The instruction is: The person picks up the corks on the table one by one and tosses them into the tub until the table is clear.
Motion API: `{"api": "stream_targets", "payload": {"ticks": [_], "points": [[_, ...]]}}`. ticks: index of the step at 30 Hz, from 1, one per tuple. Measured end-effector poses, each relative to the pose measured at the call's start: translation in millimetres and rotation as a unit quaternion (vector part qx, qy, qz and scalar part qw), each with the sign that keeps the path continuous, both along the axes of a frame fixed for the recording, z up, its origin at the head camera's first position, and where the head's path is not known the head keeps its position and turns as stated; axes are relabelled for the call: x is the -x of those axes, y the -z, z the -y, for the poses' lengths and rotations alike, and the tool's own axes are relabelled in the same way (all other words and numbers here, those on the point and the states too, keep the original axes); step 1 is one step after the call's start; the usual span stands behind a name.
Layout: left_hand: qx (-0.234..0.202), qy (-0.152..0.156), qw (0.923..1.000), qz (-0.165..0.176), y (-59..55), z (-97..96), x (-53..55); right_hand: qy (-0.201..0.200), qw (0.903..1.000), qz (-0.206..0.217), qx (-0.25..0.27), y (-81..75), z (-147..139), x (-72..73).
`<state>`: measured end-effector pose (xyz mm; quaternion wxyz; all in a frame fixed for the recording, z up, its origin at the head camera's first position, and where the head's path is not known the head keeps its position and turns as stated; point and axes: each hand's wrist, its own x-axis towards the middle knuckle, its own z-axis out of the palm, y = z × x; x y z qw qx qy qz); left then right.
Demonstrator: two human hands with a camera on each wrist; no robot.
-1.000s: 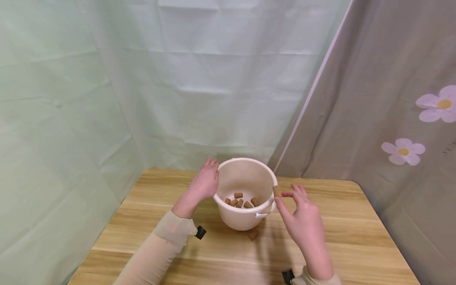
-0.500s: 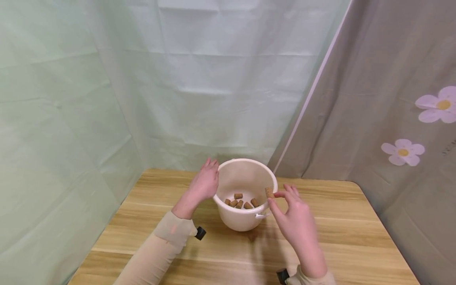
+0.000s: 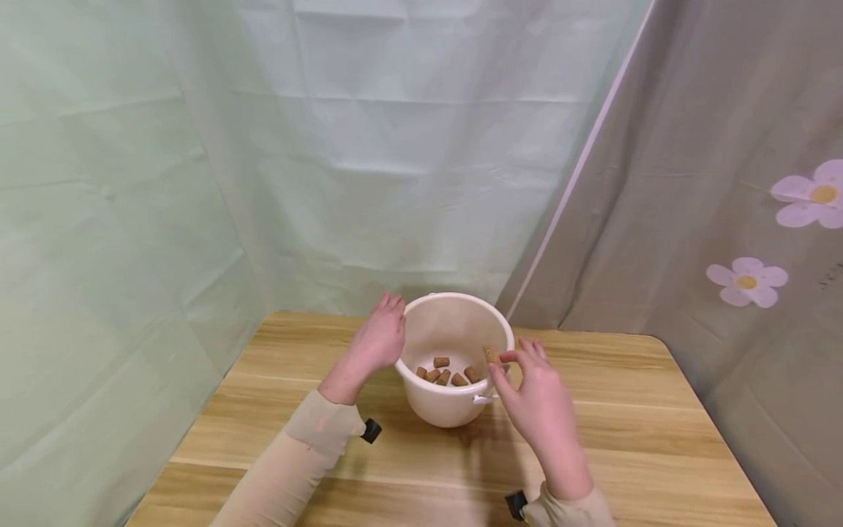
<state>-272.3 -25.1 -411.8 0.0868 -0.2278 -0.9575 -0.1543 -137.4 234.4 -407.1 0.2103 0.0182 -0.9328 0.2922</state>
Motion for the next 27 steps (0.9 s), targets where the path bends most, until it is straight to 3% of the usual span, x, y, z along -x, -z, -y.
{"api": "stream_targets", "payload": {"ticks": [6,18,27], "points": [[-0.005,-0.001,1.0,0.003,-0.4,-0.3,0.9,0.0,1.0,0.001,-0.005,0.7,2,3.4],[-0.002,-0.007,0.9999,0.007,-1.6,-1.0,-0.1,-0.008,0.9997,0.023,-0.009,-2.2,8,23.2],[-0.012,-0.012,0.9997,0.015,-0.2,-1.7,-0.6,-0.008,0.9996,0.026,-0.01,-1.5,10,26.6]]}}
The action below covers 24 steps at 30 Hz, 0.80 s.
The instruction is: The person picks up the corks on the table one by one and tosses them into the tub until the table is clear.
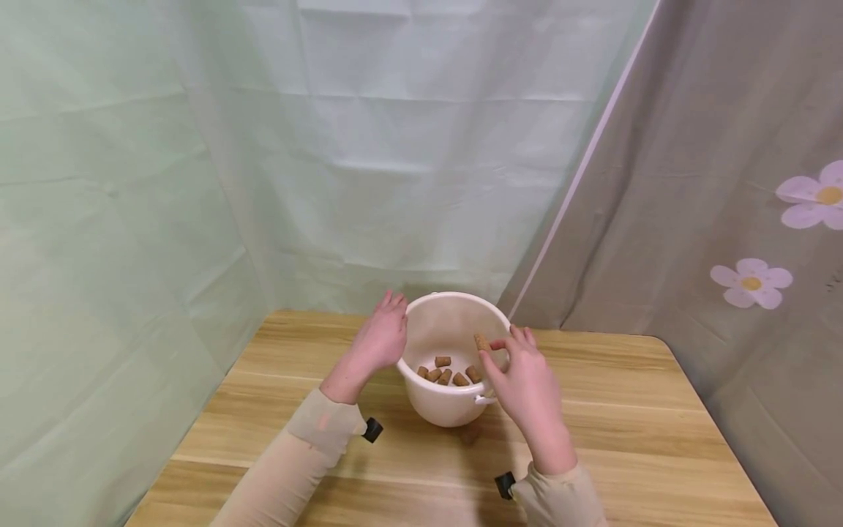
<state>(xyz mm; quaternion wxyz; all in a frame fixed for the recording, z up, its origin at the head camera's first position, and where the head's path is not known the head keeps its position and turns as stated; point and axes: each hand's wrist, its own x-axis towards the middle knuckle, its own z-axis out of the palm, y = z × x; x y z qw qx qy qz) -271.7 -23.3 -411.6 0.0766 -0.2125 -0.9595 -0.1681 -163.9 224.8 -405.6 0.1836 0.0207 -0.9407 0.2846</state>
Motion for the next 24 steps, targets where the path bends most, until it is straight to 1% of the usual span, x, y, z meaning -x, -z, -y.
{"api": "stream_targets", "payload": {"ticks": [9,24], "points": [[-0.003,0.005,1.0,-0.004,1.1,0.8,-0.7,0.002,1.0,0.005,-0.006,0.1,1.9,1.5],[0.002,0.006,1.0,-0.005,0.4,0.7,-0.4,-0.001,1.0,-0.006,-0.002,0.4,2.0,0.4]]}}
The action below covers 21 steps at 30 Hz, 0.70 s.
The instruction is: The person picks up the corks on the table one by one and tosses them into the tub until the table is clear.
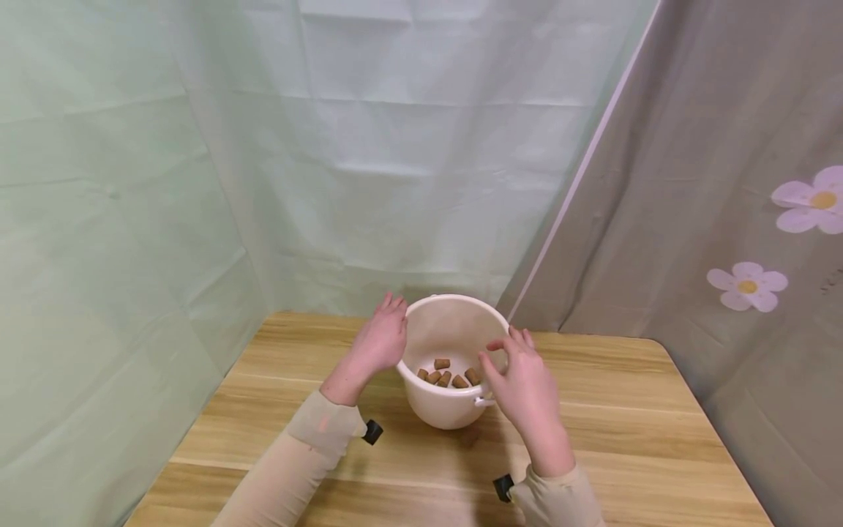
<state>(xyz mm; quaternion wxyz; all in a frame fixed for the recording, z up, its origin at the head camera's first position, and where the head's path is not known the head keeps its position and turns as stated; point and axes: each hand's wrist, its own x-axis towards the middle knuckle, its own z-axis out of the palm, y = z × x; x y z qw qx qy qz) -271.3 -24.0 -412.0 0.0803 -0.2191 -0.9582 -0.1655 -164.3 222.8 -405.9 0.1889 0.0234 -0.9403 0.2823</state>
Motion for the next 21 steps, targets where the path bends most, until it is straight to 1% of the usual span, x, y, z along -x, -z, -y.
{"api": "stream_targets", "payload": {"ticks": [7,13,21], "points": [[0.004,0.001,1.0,-0.006,1.0,0.2,0.8,0.0,1.0,-0.001,-0.001,0.1,-0.1,-0.4],[0.01,0.001,0.9999,-0.002,0.9,-0.3,0.8,-0.001,1.0,-0.001,0.002,0.0,0.2,-0.4],[0.006,0.004,1.0,-0.002,1.8,0.7,1.0,-0.001,1.0,-0.002,0.002,-0.9,0.7,-0.6]]}}
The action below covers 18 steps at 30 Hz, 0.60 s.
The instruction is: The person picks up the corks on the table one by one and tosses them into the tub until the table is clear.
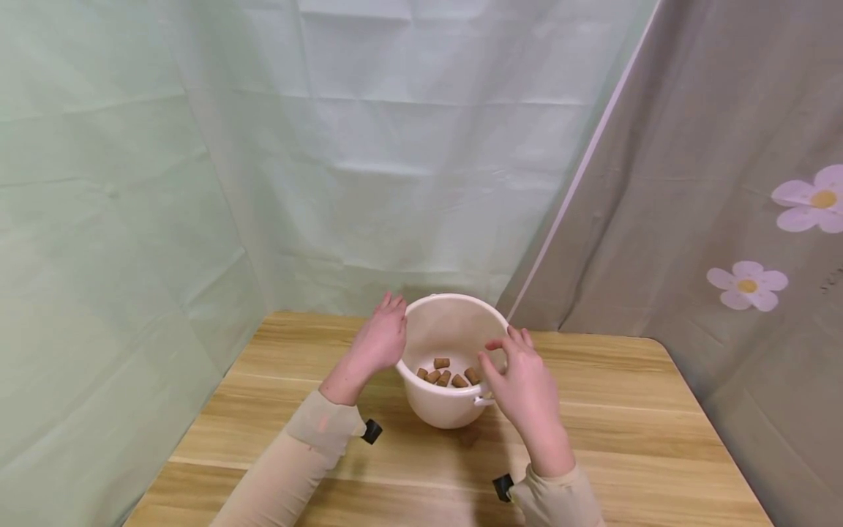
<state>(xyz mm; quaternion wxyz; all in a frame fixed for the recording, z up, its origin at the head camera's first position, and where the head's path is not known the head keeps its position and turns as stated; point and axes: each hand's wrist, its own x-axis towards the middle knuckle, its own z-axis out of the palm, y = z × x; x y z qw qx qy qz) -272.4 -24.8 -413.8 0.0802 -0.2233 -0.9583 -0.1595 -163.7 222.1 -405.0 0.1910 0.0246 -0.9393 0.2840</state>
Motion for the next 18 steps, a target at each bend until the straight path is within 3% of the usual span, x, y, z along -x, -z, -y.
{"api": "stream_targets", "payload": {"ticks": [18], "points": [[0.003,-0.004,1.0,0.005,0.0,-2.1,0.3,-0.002,1.0,0.001,0.004,-0.6,0.5,-3.1]]}}
